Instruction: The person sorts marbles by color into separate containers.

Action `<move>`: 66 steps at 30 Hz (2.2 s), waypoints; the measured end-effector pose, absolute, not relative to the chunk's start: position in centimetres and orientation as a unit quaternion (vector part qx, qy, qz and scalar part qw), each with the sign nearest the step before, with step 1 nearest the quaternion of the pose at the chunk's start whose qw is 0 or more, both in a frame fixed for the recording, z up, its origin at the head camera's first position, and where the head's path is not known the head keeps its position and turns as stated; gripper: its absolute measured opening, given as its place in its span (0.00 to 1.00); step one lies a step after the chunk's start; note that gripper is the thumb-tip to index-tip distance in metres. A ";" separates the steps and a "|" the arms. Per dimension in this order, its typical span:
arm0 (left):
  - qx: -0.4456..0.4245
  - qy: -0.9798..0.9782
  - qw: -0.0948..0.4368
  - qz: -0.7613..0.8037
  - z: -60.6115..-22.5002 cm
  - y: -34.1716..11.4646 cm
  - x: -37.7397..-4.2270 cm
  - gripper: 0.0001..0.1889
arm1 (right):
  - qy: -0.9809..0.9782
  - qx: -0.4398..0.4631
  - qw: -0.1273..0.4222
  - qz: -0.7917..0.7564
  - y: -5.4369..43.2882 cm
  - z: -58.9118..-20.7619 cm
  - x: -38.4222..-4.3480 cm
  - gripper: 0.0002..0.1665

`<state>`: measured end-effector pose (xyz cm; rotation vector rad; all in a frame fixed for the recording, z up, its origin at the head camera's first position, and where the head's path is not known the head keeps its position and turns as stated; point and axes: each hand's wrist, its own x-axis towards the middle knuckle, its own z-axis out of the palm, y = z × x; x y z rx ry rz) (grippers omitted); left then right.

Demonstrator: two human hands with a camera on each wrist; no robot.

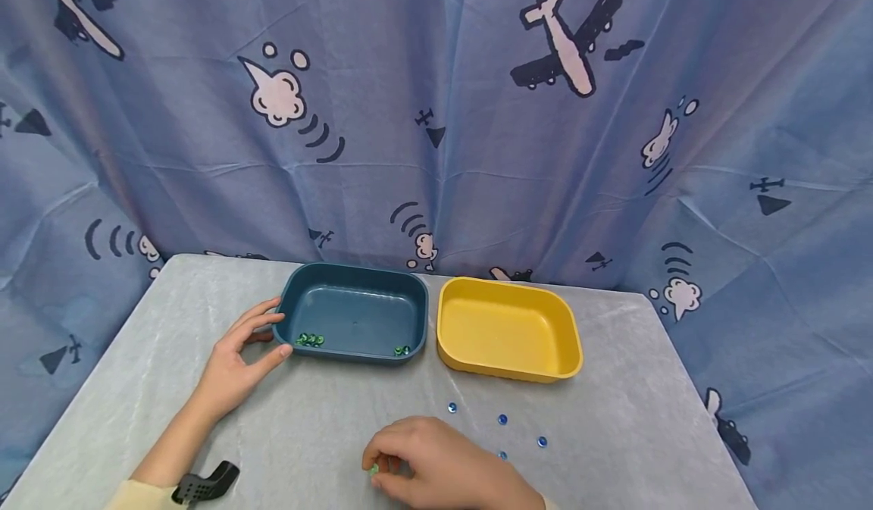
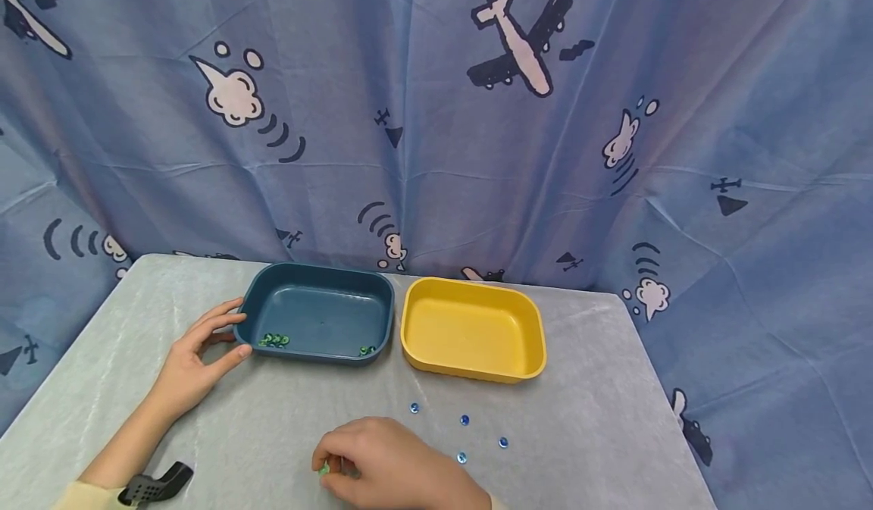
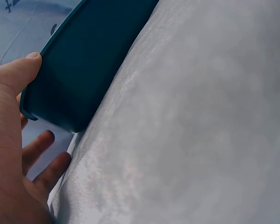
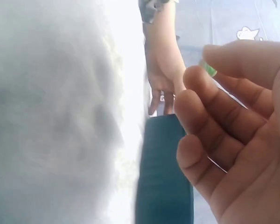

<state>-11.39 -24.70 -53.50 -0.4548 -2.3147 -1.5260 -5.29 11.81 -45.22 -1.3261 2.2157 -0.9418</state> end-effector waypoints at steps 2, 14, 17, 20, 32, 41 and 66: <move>-0.160 -0.812 0.167 -0.536 -53.5 -24.7 -11.4 0.28 | 0.792 -0.477 0.167 -0.343 11.8 -45.0 -5.6 0.05; -0.163 -0.813 0.168 -0.533 -53.5 -24.7 -11.4 0.28 | 0.806 -0.401 0.148 -0.409 12.2 -45.3 -8.1 0.07; -0.162 -0.813 0.167 -0.534 -53.6 -24.6 -11.5 0.28 | 0.803 -0.387 0.145 -0.429 12.4 -45.6 -8.6 0.08; -0.162 -0.812 0.166 -0.536 -53.6 -24.7 -11.5 0.28 | 0.800 -0.384 0.130 -0.444 12.5 -45.7 -9.1 0.08; -0.157 -0.813 0.164 -0.535 -53.5 -24.6 -11.4 0.28 | 0.799 -0.388 0.037 -0.458 12.4 -45.5 -11.2 0.07; -0.158 -0.815 0.163 -0.534 -53.5 -24.6 -11.4 0.28 | 0.809 -0.362 0.009 -0.462 11.8 -44.9 -12.5 0.07; -0.163 -0.811 0.164 -0.538 -53.5 -24.8 -11.5 0.28 | 0.817 -0.295 -0.027 -0.495 10.5 -45.3 -15.1 0.06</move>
